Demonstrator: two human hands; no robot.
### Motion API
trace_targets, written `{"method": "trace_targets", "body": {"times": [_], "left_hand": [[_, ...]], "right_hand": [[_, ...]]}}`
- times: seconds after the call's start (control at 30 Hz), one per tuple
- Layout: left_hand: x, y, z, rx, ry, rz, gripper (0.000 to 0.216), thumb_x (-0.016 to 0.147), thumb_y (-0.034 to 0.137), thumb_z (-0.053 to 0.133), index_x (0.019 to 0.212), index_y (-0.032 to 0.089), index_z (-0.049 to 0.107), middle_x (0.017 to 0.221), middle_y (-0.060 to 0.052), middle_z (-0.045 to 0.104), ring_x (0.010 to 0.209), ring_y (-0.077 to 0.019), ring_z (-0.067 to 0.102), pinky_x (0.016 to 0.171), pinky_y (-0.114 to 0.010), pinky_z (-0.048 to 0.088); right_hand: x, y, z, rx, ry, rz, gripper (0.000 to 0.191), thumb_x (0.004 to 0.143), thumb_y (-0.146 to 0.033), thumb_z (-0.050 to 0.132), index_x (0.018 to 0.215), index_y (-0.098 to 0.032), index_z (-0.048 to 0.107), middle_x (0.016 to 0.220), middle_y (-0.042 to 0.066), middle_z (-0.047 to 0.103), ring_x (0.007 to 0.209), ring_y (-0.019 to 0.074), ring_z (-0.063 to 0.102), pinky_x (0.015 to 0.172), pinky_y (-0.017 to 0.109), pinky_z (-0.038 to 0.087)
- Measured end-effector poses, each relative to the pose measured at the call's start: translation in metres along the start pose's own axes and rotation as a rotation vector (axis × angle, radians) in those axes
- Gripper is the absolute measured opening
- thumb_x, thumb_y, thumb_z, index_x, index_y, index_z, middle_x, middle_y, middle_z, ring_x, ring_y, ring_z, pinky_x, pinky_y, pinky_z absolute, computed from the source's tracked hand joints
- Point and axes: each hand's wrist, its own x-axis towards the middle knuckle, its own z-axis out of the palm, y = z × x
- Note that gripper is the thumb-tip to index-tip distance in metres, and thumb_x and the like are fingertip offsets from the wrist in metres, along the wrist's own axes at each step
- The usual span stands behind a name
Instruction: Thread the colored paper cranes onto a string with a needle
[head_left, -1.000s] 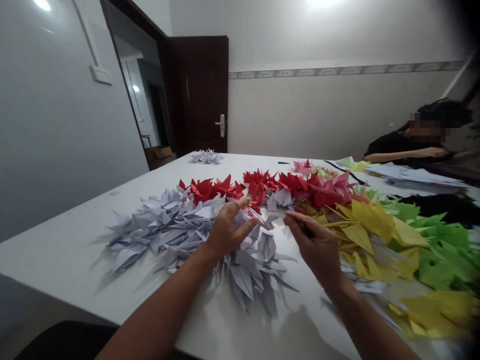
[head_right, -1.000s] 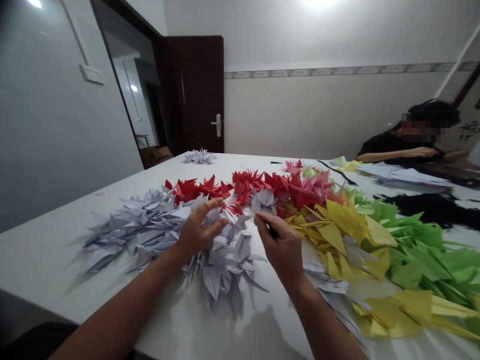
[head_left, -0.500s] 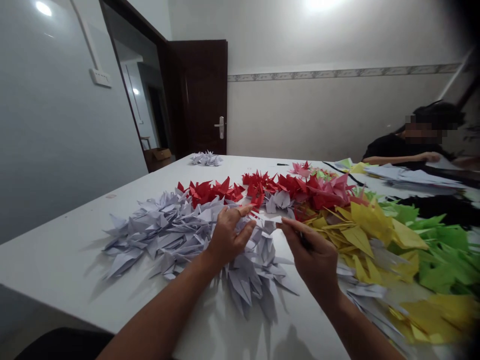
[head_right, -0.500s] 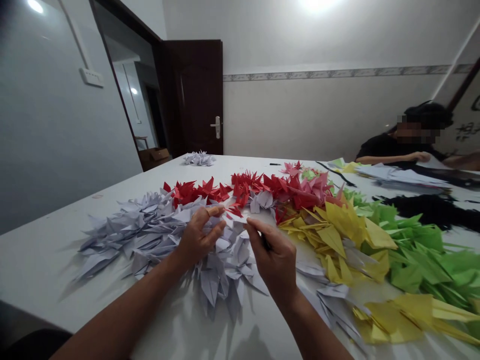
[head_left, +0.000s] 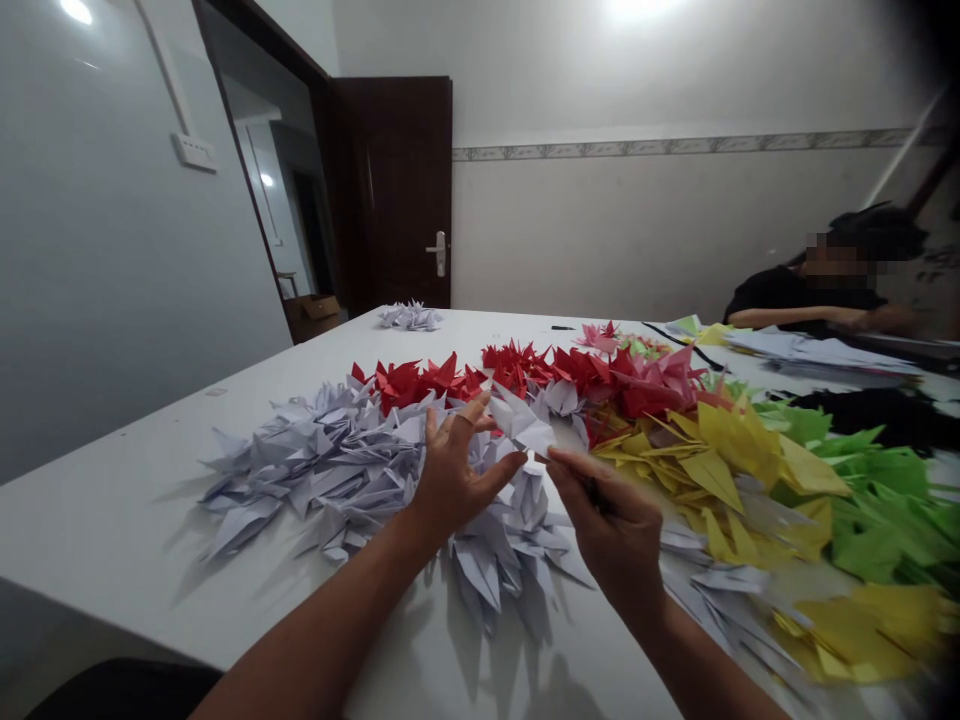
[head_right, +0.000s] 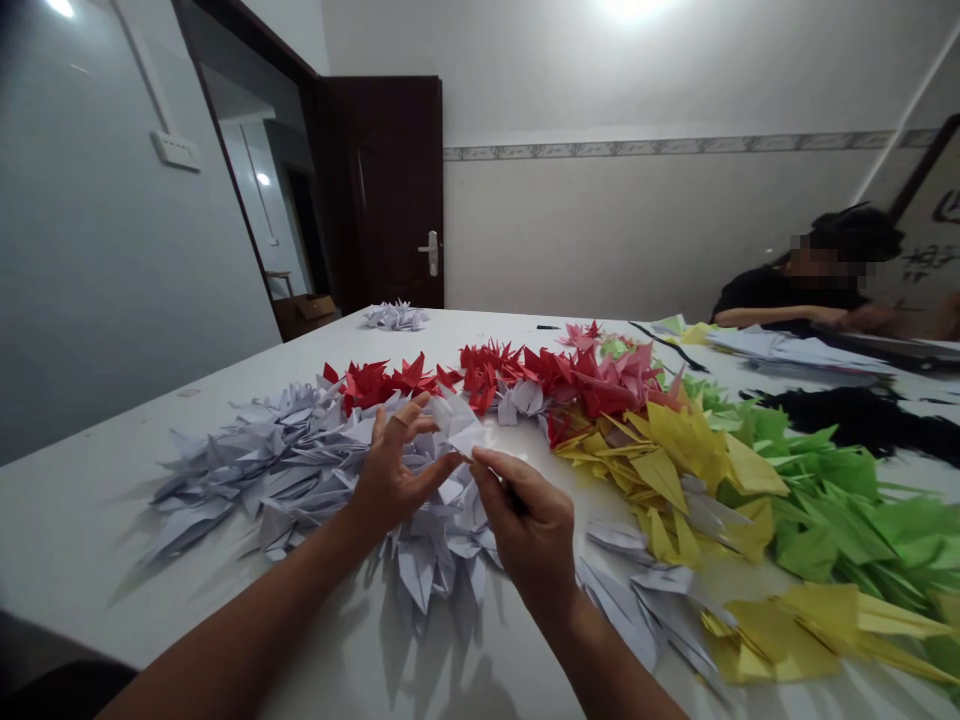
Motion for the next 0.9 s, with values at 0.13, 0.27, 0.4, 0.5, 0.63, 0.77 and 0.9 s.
{"method": "trace_targets", "body": {"times": [0.13, 0.27, 0.4, 0.5, 0.63, 0.77, 0.9], "left_hand": [[0.000, 0.001, 0.000, 0.012, 0.024, 0.017, 0.063, 0.079, 0.030, 0.061, 0.133, 0.023, 0.031, 0.109, -0.008, 0.063, 0.094, -0.0217, 0.063, 0.109, -0.058, 0.007], [-0.001, 0.001, 0.000, 0.073, 0.024, 0.050, 0.051, 0.078, 0.019, 0.056, 0.126, 0.022, 0.041, 0.107, -0.006, 0.063, 0.089, -0.0192, 0.062, 0.109, -0.052, 0.017], [0.000, -0.001, 0.000, 0.118, 0.035, 0.027, 0.043, 0.074, 0.014, 0.054, 0.116, 0.022, 0.048, 0.100, -0.003, 0.065, 0.083, -0.0181, 0.062, 0.106, -0.049, 0.023], [0.001, -0.004, 0.001, 0.146, 0.036, 0.020, 0.043, 0.073, 0.013, 0.054, 0.115, 0.022, 0.048, 0.099, -0.002, 0.065, 0.084, -0.0183, 0.062, 0.104, -0.048, 0.024], [-0.001, -0.008, 0.003, 0.197, -0.008, 0.046, 0.049, 0.074, 0.011, 0.053, 0.121, 0.025, 0.045, 0.106, -0.002, 0.063, 0.085, -0.0174, 0.062, 0.105, -0.046, 0.022], [-0.002, -0.005, 0.003, 0.249, -0.067, 0.099, 0.055, 0.076, 0.010, 0.052, 0.128, 0.025, 0.039, 0.109, -0.003, 0.063, 0.087, -0.0181, 0.061, 0.105, -0.046, 0.021], [-0.002, 0.002, 0.003, 0.281, -0.121, 0.189, 0.056, 0.078, 0.010, 0.050, 0.131, 0.024, 0.036, 0.110, -0.005, 0.063, 0.091, -0.0188, 0.060, 0.105, -0.047, 0.020]], "right_hand": [[-0.002, -0.001, 0.002, -0.011, -0.071, -0.040, 0.018, 0.079, -0.017, 0.064, 0.095, -0.023, 0.070, 0.089, 0.002, 0.073, 0.078, 0.0162, 0.069, 0.070, 0.027, 0.056], [-0.001, -0.005, 0.005, -0.010, -0.173, -0.043, 0.014, 0.081, -0.019, 0.061, 0.091, -0.021, 0.070, 0.086, 0.004, 0.073, 0.075, 0.0162, 0.068, 0.068, 0.027, 0.055], [0.003, -0.008, 0.003, -0.052, -0.253, -0.038, 0.013, 0.082, -0.022, 0.059, 0.089, -0.019, 0.069, 0.076, 0.003, 0.069, 0.065, 0.0132, 0.063, 0.060, 0.024, 0.050], [0.008, -0.008, -0.003, -0.095, -0.217, 0.019, 0.018, 0.083, -0.030, 0.057, 0.091, -0.016, 0.067, 0.064, -0.001, 0.060, 0.053, 0.0102, 0.054, 0.052, 0.022, 0.045], [0.013, -0.006, -0.010, -0.052, -0.153, 0.179, 0.024, 0.089, -0.036, 0.045, 0.100, -0.018, 0.057, 0.064, -0.003, 0.051, 0.051, 0.0097, 0.046, 0.048, 0.021, 0.040], [0.016, -0.006, -0.009, -0.103, -0.216, 0.169, 0.020, 0.087, -0.032, 0.047, 0.100, -0.018, 0.052, 0.076, 0.001, 0.055, 0.061, 0.0122, 0.051, 0.057, 0.024, 0.045], [0.014, 0.002, -0.004, -0.263, -0.304, 0.052, 0.022, 0.083, -0.026, 0.048, 0.101, -0.016, 0.056, 0.091, 0.008, 0.060, 0.083, 0.0194, 0.057, 0.076, 0.034, 0.048]]}}
